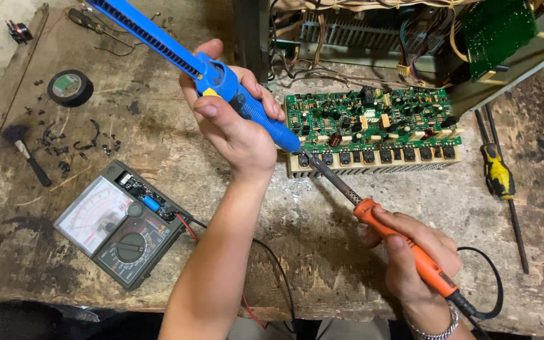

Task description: The person uses a soldering iron and a desoldering pump to work on a circuit board, then uses pliers to manipulate components on the board.

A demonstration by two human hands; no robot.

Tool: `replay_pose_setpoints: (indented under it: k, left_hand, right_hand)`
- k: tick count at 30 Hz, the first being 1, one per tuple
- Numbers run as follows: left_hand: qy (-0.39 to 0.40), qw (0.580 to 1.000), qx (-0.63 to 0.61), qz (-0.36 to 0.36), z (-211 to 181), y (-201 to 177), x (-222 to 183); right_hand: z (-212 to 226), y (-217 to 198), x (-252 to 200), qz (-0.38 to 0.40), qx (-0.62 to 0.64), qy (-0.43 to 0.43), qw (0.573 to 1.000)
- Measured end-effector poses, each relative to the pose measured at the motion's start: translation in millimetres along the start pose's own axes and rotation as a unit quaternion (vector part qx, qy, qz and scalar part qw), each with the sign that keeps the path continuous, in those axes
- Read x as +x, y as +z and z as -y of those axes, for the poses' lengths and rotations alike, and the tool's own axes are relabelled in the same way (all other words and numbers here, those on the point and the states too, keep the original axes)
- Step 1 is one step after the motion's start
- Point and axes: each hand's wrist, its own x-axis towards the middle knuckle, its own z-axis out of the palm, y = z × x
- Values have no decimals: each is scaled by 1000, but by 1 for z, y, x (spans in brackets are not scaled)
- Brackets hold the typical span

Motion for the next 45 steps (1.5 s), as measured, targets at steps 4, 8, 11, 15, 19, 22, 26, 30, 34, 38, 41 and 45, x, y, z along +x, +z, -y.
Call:
replay_pose_setpoints:
  k: [4,8,11,15,19,22,26,30,34,38,41,45]
  left_hand:
    - [-4,1000,-1,-3,0,0,0]
    - [-5,1000,2,2,1,-1,0]
    - [-7,1000,-5,2,3,-1,-1]
    - [-3,1000,-5,-8,4,1,-1]
    - [1,1000,16,-6,3,5,-5]
    - [8,1000,26,-11,2,10,-7]
    - [0,998,56,-15,2,11,-5]
    - [-10,998,61,-5,0,11,-4]
    - [-5,999,52,-2,3,10,-3]
    - [-10,999,41,-6,3,11,-2]
    - [-15,999,39,-12,2,13,-2]
    - [-12,999,48,-14,2,14,-1]
  right_hand:
    - [-2,2,-1,-16,11,10,1000]
    - [-8,2,-2,-30,7,-3,1000]
    - [-8,2,-3,-33,8,5,999]
    - [-5,1,-1,-25,1,8,1000]
    - [-7,2,-2,-32,30,11,999]
    - [-9,1,-3,-33,33,32,998]
    - [-6,2,-2,-27,58,36,997]
    - [-8,1,-1,-24,61,27,997]
    - [-6,1,-1,-20,49,37,998]
    - [-4,2,-1,-24,44,42,998]
    - [-2,4,1,-27,45,26,998]
    - [-1,3,0,-27,8,44,999]
